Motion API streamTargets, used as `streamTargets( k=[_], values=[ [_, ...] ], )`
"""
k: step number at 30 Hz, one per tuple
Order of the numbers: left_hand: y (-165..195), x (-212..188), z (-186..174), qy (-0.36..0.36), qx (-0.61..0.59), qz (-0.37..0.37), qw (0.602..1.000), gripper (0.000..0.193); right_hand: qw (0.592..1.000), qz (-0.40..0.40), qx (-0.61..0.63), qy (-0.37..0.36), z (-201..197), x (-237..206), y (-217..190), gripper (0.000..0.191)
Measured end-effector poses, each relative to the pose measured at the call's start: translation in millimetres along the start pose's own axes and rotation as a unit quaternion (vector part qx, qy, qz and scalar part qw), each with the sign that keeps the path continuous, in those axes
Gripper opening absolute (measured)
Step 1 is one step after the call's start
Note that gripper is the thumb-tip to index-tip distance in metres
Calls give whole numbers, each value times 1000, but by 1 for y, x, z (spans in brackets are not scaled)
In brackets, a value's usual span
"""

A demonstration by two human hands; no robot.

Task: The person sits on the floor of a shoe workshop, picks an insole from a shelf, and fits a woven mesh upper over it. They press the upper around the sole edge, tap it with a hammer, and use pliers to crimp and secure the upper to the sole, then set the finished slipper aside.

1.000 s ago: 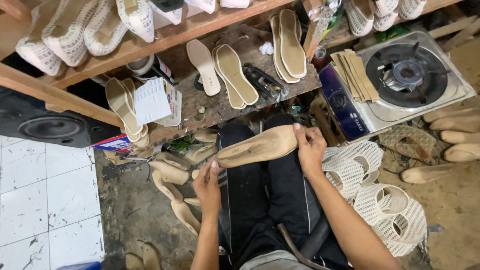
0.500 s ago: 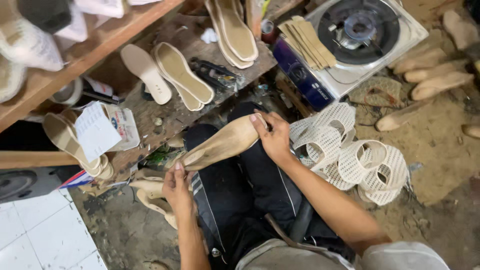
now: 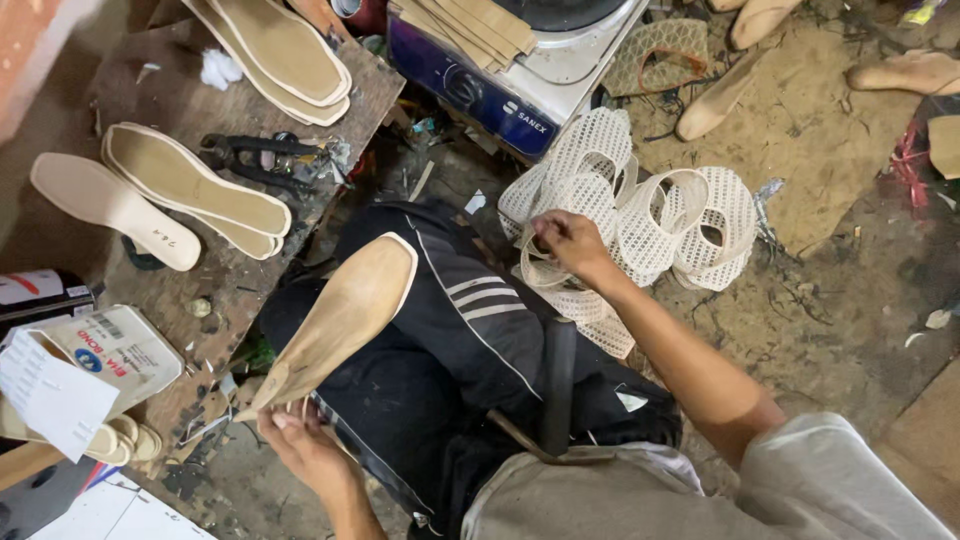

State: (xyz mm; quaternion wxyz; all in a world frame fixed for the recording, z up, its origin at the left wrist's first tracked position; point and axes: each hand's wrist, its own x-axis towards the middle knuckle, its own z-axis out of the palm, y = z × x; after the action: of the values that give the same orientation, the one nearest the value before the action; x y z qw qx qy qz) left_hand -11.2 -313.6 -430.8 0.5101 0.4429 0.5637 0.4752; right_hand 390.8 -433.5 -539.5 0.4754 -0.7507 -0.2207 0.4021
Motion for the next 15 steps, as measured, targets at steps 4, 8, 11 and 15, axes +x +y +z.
streamTargets(
  k=[4,8,11,15],
  values=[
    [-16,-25,5,-89,425,114,894,68,993,92,-66,14,-10,-13,102,27],
    [-25,-27,5,-79,457,116,878,73,976,62,-201,49,-7,-33,146,30],
    [-29,-23,6,-65,474,113,871,73,970,36,-225,83,-1,-41,154,27],
    [-31,-21,9,-76,468,117,872,73,951,51,-286,108,1,-45,144,33]
  ],
)
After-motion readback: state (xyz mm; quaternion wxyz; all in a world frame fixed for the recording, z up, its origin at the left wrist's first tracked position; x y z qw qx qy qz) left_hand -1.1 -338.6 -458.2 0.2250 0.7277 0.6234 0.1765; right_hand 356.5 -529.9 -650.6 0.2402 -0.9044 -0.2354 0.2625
